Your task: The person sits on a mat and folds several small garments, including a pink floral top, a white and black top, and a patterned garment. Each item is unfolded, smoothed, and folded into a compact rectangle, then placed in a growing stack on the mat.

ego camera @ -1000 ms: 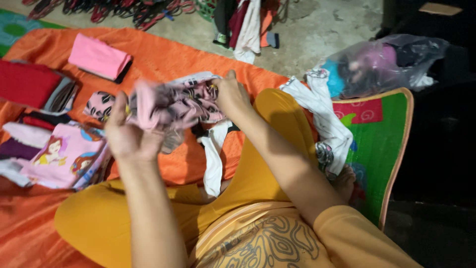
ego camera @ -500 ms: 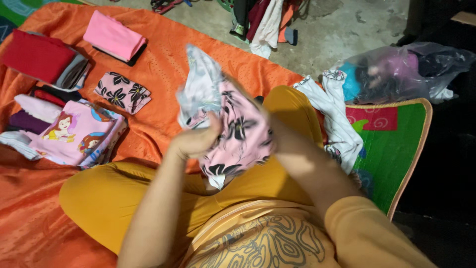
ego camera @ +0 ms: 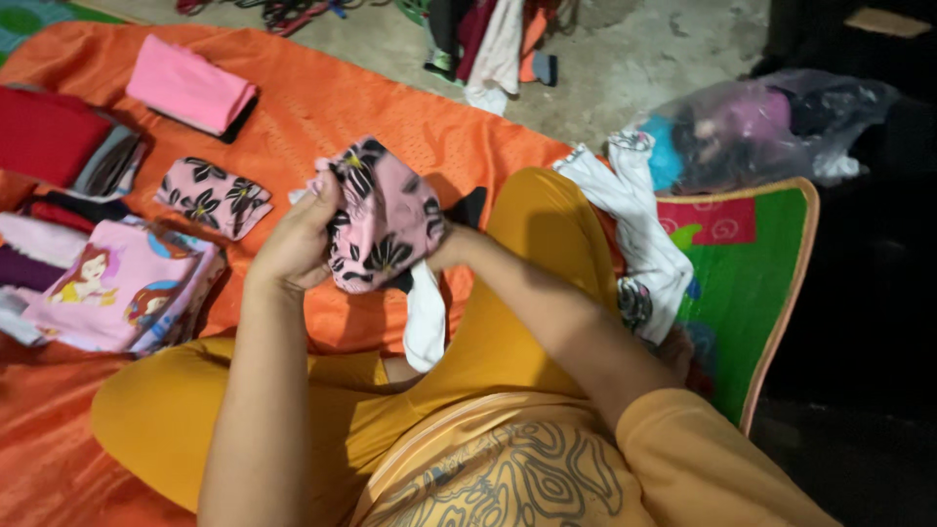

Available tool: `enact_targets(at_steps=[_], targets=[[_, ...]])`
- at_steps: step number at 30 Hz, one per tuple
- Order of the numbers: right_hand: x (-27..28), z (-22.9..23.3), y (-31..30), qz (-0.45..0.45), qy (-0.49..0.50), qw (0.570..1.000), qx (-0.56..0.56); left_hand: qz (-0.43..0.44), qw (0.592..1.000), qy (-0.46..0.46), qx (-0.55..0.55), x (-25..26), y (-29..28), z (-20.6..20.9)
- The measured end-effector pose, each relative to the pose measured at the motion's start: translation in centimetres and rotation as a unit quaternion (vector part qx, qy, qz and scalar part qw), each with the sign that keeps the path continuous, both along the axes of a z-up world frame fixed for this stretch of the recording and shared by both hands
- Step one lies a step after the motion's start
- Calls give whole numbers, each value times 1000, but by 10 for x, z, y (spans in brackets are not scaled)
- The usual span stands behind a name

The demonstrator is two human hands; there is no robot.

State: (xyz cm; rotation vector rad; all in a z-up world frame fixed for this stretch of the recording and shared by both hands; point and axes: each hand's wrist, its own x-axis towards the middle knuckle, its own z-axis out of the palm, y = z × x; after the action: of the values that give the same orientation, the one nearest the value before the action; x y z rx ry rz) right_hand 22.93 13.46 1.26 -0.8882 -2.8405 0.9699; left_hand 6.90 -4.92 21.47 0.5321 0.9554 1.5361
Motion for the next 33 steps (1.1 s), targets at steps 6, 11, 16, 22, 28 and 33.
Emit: enact_targets(at_steps=[6, 11, 16, 22, 28, 33], targets=[[49, 80, 81, -100, 250, 963, -16, 16, 997, -46, 61, 17, 27, 14], [174, 182, 114, -167, 508, 843, -55, -31, 991, -85, 95, 37, 58, 24], [256, 260, 79, -255, 106, 950, 145, -32, 985, -113, 130, 51, 78, 22], [189, 268, 33, -69, 339, 938, -14, 0, 978, -176, 114, 51, 74, 19], [97, 210, 11, -69, 153, 979, -114, -21, 970, -202, 136, 44, 53, 21], [74, 182, 19, -87, 493, 729, -467, -8, 989, -146, 26, 29, 29, 17]])
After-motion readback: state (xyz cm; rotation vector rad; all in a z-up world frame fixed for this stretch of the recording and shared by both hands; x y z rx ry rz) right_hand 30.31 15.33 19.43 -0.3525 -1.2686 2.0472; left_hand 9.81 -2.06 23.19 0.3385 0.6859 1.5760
